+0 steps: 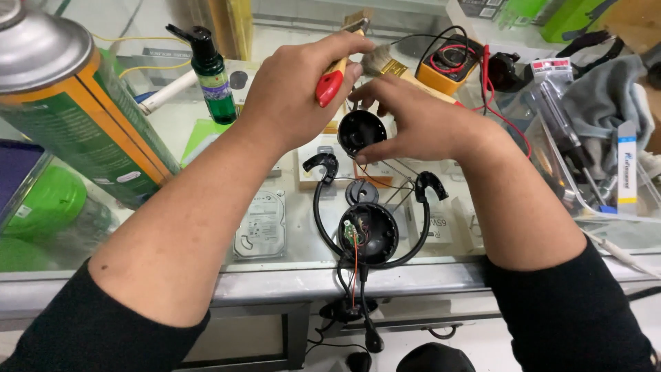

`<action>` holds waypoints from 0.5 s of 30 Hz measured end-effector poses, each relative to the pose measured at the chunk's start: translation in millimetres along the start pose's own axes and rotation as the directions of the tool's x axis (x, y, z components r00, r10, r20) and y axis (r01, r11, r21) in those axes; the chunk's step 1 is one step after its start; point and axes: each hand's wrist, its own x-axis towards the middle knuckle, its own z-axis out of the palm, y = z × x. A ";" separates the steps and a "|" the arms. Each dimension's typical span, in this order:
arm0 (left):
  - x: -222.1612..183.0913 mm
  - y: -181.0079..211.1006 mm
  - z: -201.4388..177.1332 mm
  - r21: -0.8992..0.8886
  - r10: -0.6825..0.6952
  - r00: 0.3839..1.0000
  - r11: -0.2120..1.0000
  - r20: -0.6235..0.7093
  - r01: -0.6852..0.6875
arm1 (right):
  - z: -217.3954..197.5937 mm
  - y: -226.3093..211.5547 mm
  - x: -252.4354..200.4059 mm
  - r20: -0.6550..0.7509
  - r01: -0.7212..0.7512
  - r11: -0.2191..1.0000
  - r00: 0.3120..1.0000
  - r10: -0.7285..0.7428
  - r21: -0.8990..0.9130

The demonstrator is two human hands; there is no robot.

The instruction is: Cleaning and assembling headphone ear cup components onto the headband.

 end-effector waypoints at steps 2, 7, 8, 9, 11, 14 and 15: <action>-2.3 -2.2 -1.5 0.055 -0.014 1.000 0.998 0.015 0.013 | -6.2 0.2 -5.2 -0.078 -0.025 0.997 0.996 0.031 0.077; -1.0 4.7 -5.1 0.053 -0.044 0.999 0.998 0.029 0.042 | -17.0 -46.3 -89.5 -0.439 0.149 0.989 0.889 -0.132 0.004; -1.3 5.3 -4.5 0.050 -0.074 0.996 0.996 0.041 0.072 | -12.8 -60.2 -115.0 -0.558 0.106 0.994 0.823 -0.106 -0.032; -1.6 4.7 -4.3 0.045 -0.077 0.997 0.996 0.030 0.075 | 16.4 -64.7 -143.0 -0.553 0.107 0.993 0.826 -0.113 -0.043; -1.1 3.2 -3.6 0.032 -0.068 0.997 0.997 0.043 0.067 | 74.7 -69.9 -199.3 -0.572 0.003 0.883 0.763 0.301 0.470; 0.3 8.0 -5.3 0.041 -0.107 0.993 0.994 0.055 0.105 | 175.6 -53.2 -205.5 0.198 -0.697 0.346 0.574 0.795 0.628; 1.4 7.6 -7.1 0.044 -0.086 0.995 0.996 0.053 0.084 | 195.4 -53.5 -200.1 0.182 -0.685 0.347 0.574 0.798 0.641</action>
